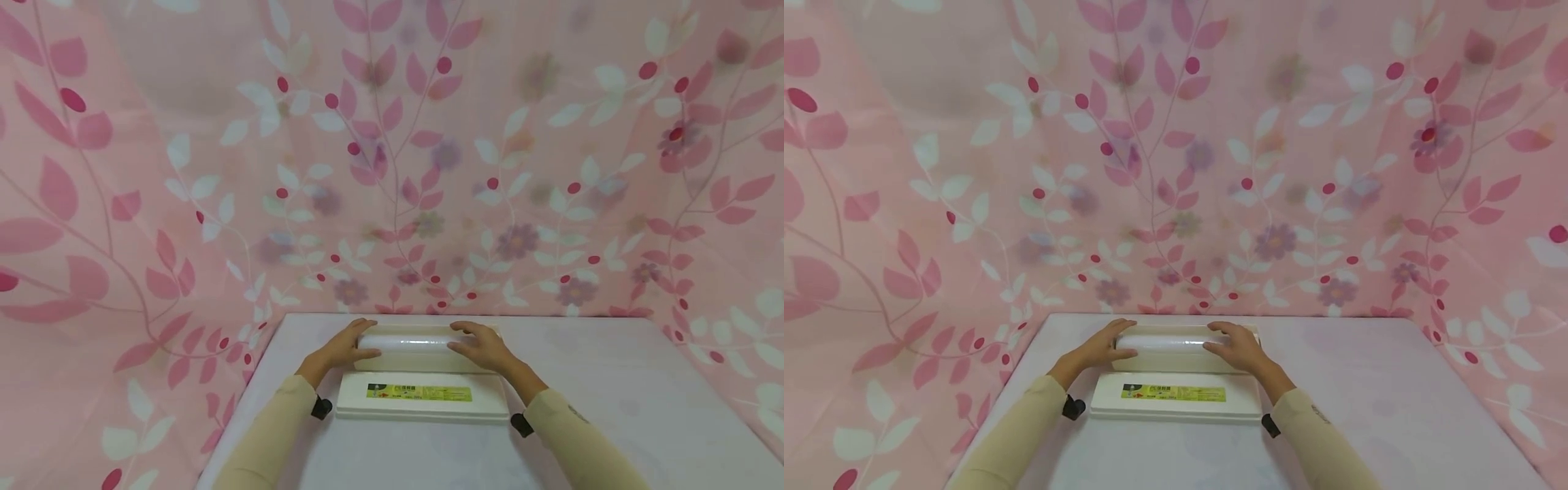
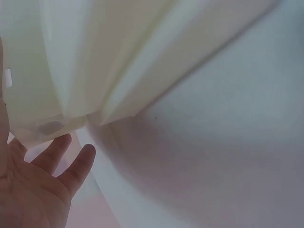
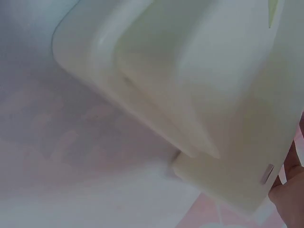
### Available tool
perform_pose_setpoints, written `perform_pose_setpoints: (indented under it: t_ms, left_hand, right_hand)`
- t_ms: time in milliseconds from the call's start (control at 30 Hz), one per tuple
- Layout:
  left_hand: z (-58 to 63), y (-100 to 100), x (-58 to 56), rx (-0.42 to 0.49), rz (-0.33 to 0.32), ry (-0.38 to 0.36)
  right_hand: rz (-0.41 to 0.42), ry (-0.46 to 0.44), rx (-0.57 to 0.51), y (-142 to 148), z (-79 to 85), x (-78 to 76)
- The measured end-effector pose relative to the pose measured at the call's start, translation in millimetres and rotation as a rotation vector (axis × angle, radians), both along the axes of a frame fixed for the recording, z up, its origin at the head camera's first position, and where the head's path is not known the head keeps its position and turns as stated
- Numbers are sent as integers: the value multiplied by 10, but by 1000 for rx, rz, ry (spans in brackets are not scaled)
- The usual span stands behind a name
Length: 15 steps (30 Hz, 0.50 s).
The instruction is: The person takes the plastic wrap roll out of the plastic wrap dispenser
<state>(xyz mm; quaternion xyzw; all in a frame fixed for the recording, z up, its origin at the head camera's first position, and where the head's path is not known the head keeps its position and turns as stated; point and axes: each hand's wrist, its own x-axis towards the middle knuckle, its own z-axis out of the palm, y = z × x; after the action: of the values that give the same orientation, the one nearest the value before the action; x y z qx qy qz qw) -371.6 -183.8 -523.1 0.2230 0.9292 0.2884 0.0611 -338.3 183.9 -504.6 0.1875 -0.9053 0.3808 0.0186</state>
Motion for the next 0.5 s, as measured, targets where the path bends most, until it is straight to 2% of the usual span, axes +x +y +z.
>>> perform_pose_setpoints:
  t_ms: [167, 300, 400, 500]
  left_hand:
    - [55, 23, -24, 25, -12, -5]
    - [48, 24, -38, 78, -27, -24]
    - [12, 16, -24, 122, -1, -66]
    - [-17, 14, -5, 161, 25, -76]
  right_hand:
    - [-18, -9, -10, 3, 34, -7]
    - [-34, -4, -4, 12, 20, -28]
    - [-44, -8, -13, 9, -11, -39]
    - [-62, -39, -10, 5, -35, -38]
